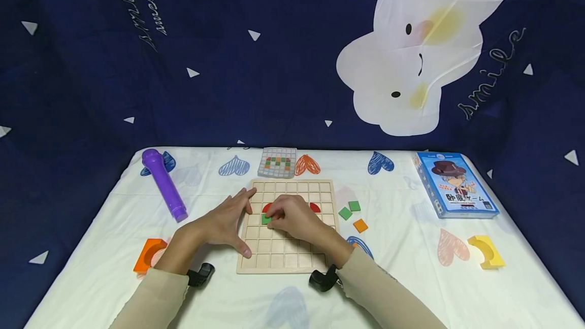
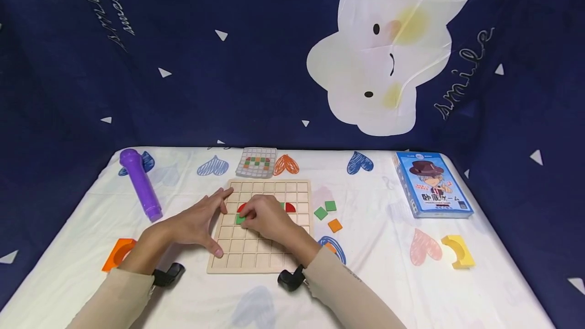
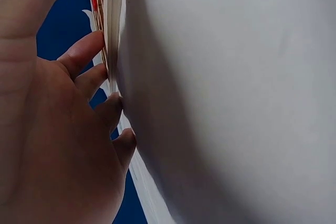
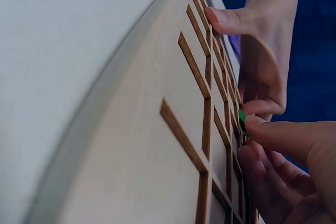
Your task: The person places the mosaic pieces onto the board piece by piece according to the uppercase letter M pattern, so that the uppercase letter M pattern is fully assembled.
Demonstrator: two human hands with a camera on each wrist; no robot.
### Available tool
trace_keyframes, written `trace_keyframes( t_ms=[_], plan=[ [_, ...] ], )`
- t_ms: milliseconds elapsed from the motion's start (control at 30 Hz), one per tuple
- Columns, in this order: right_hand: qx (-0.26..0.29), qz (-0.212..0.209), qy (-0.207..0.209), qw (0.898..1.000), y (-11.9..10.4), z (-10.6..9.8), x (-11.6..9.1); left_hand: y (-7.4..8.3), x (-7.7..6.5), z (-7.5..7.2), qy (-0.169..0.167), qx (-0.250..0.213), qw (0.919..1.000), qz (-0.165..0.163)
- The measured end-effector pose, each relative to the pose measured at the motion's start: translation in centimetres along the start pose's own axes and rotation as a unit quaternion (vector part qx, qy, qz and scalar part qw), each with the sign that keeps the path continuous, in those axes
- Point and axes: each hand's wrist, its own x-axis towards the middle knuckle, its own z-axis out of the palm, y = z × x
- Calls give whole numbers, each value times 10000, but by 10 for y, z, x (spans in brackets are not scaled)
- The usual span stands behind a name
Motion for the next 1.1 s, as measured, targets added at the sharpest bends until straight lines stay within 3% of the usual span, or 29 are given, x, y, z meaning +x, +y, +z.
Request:
trace_keyframes(
  t_ms=[1100],
  plan=[
    [-424, 3, -186, 9989, -2, 2, 3, -1, 2, 0, -5, 41, 10000, 52]
  ],
)
